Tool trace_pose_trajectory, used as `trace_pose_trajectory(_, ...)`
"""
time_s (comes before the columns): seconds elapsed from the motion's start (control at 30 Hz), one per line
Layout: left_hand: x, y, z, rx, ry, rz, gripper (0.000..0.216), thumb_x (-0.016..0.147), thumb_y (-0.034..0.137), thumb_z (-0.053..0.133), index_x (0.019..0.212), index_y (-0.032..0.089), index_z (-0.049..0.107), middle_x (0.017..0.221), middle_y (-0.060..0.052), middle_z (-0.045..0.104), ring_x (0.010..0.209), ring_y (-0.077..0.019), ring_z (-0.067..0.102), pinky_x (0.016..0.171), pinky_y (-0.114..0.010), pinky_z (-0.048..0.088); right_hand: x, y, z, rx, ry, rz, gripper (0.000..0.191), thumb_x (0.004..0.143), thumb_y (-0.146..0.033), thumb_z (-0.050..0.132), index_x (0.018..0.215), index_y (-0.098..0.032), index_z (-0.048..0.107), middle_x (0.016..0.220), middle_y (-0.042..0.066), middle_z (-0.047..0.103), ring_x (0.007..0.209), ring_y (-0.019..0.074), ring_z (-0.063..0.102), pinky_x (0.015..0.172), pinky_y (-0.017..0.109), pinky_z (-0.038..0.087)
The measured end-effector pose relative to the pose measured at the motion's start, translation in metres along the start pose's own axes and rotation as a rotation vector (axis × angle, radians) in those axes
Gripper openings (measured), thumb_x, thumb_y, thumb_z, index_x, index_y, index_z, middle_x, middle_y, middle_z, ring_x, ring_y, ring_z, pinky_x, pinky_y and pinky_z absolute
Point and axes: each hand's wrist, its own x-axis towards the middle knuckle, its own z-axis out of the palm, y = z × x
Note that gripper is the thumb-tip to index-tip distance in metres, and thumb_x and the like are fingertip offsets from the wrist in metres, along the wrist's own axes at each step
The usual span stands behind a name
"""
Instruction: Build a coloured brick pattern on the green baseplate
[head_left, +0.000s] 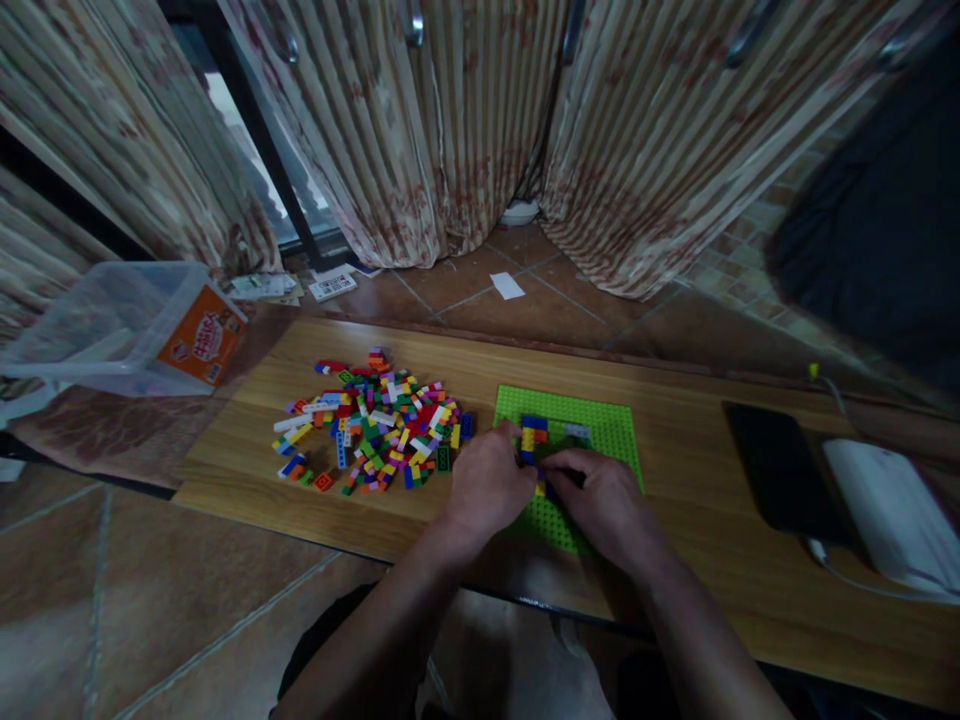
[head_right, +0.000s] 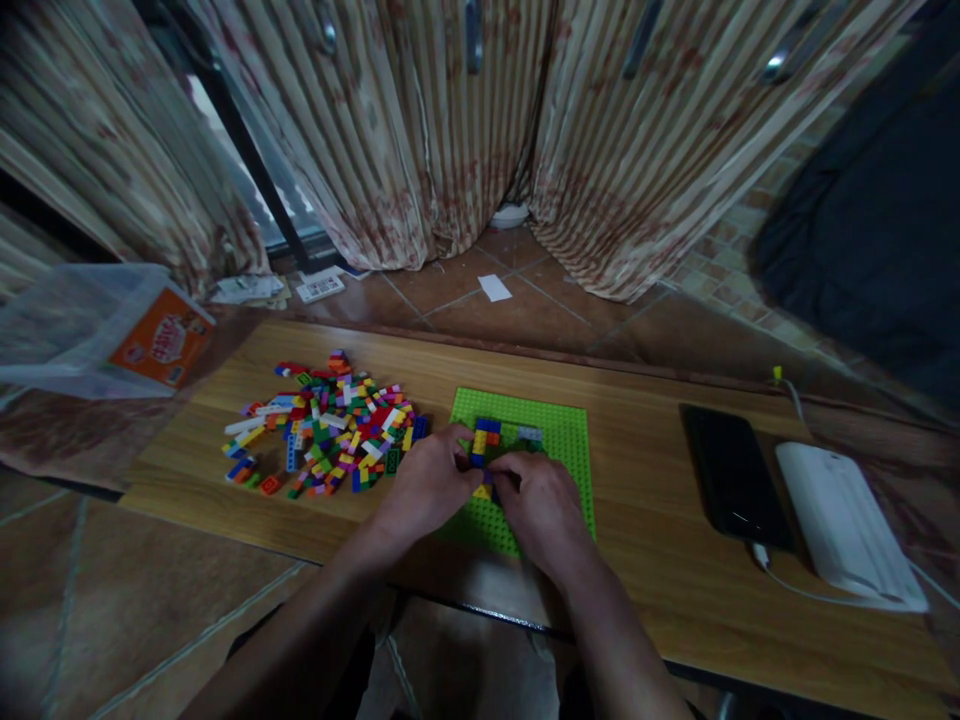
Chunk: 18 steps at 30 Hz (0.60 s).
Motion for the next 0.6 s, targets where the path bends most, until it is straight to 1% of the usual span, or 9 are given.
trace_pose_trajectory(0.17,0.000,0.002,-0.001,0.042,-0.018,-0.007,0.036,0.075,0.019,0.062,0.111,0.019,0.065,0.088,-0.010,0.075,0.088,-0.0279,0.071,0.076,-0.034,0.052,0.002,-0.002,0.002,-0.081,0.001,-0.027,0.025,0.085,-0.014,0.053,0.083,-0.024,0.076,0.087,0.003,0.078,0.080,0.0212,0.071,0.076,0.034,0.050)
trace_pose_trajectory(0.3,0.001,0.005,-0.003,0.068,-0.036,-0.013,0.037,0.075,0.019,0.063,0.112,0.018,0.064,0.091,-0.011,0.075,0.089,-0.0286,0.071,0.076,-0.034,0.052,0.002,-0.005,0.002,-0.129,-0.001,-0.050,0.027,0.084,-0.011,0.052,0.082,-0.023,0.076,0.086,0.004,0.077,0.081,0.0218,0.071,0.076,0.034,0.050)
trace_pose_trajectory(0.37,0.001,0.005,-0.003,0.067,-0.040,-0.007,0.037,0.075,0.019,0.063,0.111,0.019,0.064,0.090,-0.010,0.075,0.089,-0.0282,0.071,0.076,-0.034,0.052,0.001,-0.005,0.003,-0.111,0.008,-0.052,0.027,0.084,-0.011,0.052,0.081,-0.022,0.076,0.085,0.005,0.077,0.081,0.0220,0.071,0.077,0.034,0.050)
trace_pose_trajectory(0.43,0.002,0.002,-0.003,0.054,-0.040,0.006,0.037,0.074,0.019,0.064,0.111,0.019,0.064,0.088,-0.009,0.075,0.087,-0.0274,0.071,0.075,-0.033,0.052,0.000,-0.004,0.002,-0.038,0.024,-0.060,0.025,0.084,-0.014,0.053,0.081,-0.023,0.076,0.085,0.005,0.077,0.079,0.0215,0.071,0.076,0.035,0.051)
trace_pose_trajectory(0.5,0.003,-0.001,-0.004,0.018,-0.051,0.019,0.037,0.075,0.021,0.066,0.112,0.018,0.064,0.088,-0.007,0.075,0.086,-0.0261,0.071,0.074,-0.033,0.052,-0.001,0.000,0.000,0.077,0.069,-0.064,0.023,0.086,-0.020,0.054,0.081,-0.023,0.076,0.086,0.004,0.078,0.078,0.0206,0.071,0.075,0.034,0.052)
trace_pose_trajectory(0.53,0.003,-0.003,-0.005,-0.010,-0.064,0.027,0.037,0.076,0.021,0.066,0.113,0.018,0.064,0.088,-0.007,0.075,0.085,-0.0251,0.071,0.074,-0.032,0.052,-0.002,0.003,-0.002,0.136,0.119,-0.055,0.021,0.087,-0.024,0.055,0.083,-0.023,0.076,0.088,0.004,0.078,0.079,0.0205,0.072,0.075,0.034,0.053)
trace_pose_trajectory(0.6,0.004,-0.007,-0.008,-0.078,-0.091,0.045,0.034,0.079,0.020,0.063,0.113,0.017,0.065,0.090,-0.006,0.075,0.085,-0.0225,0.070,0.075,-0.030,0.052,-0.001,0.010,-0.008,0.221,0.267,0.006,0.020,0.087,-0.033,0.058,0.086,-0.023,0.076,0.091,0.005,0.078,0.082,0.0214,0.072,0.077,0.035,0.054)
